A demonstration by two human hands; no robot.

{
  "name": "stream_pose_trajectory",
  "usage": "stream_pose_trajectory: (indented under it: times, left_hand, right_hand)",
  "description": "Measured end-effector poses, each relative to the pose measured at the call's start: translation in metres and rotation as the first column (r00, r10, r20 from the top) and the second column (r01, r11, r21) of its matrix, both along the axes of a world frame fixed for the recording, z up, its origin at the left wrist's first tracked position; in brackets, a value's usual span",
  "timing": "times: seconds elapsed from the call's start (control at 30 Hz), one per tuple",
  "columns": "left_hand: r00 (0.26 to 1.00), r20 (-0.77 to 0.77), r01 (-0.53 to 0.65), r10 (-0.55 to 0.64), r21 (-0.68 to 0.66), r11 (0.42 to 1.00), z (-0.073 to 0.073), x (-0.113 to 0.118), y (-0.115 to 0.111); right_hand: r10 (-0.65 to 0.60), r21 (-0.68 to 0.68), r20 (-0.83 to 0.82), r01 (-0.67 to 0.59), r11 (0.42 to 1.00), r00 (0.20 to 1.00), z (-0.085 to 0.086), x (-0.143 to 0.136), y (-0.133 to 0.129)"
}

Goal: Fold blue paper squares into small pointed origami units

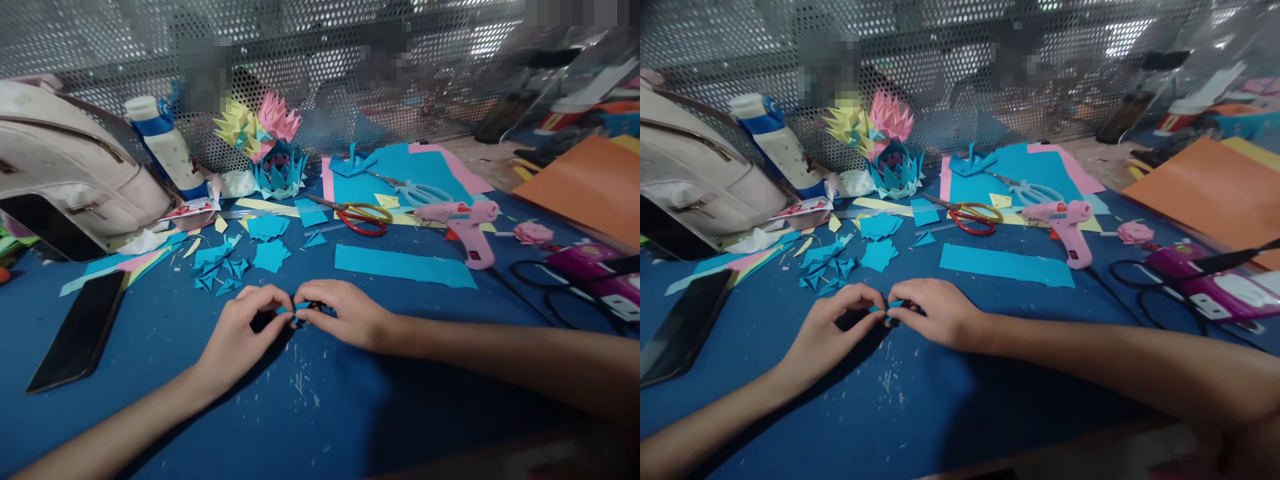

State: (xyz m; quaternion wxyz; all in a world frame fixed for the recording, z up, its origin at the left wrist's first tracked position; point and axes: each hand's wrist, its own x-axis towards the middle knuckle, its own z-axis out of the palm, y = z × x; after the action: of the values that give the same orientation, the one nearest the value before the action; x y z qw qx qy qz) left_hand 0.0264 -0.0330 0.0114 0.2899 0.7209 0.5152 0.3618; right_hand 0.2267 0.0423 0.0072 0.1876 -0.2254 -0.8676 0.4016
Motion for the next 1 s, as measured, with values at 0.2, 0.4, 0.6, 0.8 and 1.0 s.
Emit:
stream_pose_trajectory:
  times: [0.2, 0.4, 0.6, 0.8, 1.0]
  left_hand:
    - [0.982, 0.187, 0.007, 0.005, -0.063, 0.998, 0.006, 0.015, 0.016]
    - [0.967, 0.248, 0.089, -0.063, -0.092, 0.992, 0.005, 0.016, 0.015]
    - [0.954, 0.271, 0.160, -0.128, -0.099, 0.982, 0.003, 0.013, 0.011]
    - [0.938, 0.312, 0.190, -0.154, -0.089, 0.978, 0.003, 0.012, 0.008]
    - [0.928, 0.339, 0.200, -0.153, -0.107, 0.974, 0.002, 0.011, 0.009]
  right_hand:
    - [-0.125, -0.277, -0.133, 0.084, 0.957, 0.983, 0.001, -0.002, 0.001]
    - [-0.106, -0.271, -0.141, 0.065, 0.960, 0.984, -0.001, 0.000, 0.001]
    - [-0.027, -0.267, -0.178, -0.022, 0.963, 0.984, 0.001, 0.003, 0.001]
    - [0.005, -0.238, -0.183, -0.049, 0.970, 0.983, 0.002, 0.000, 0.000]
    - [0.095, -0.170, -0.175, -0.126, 0.977, 0.980, 0.000, 0.001, 0.003]
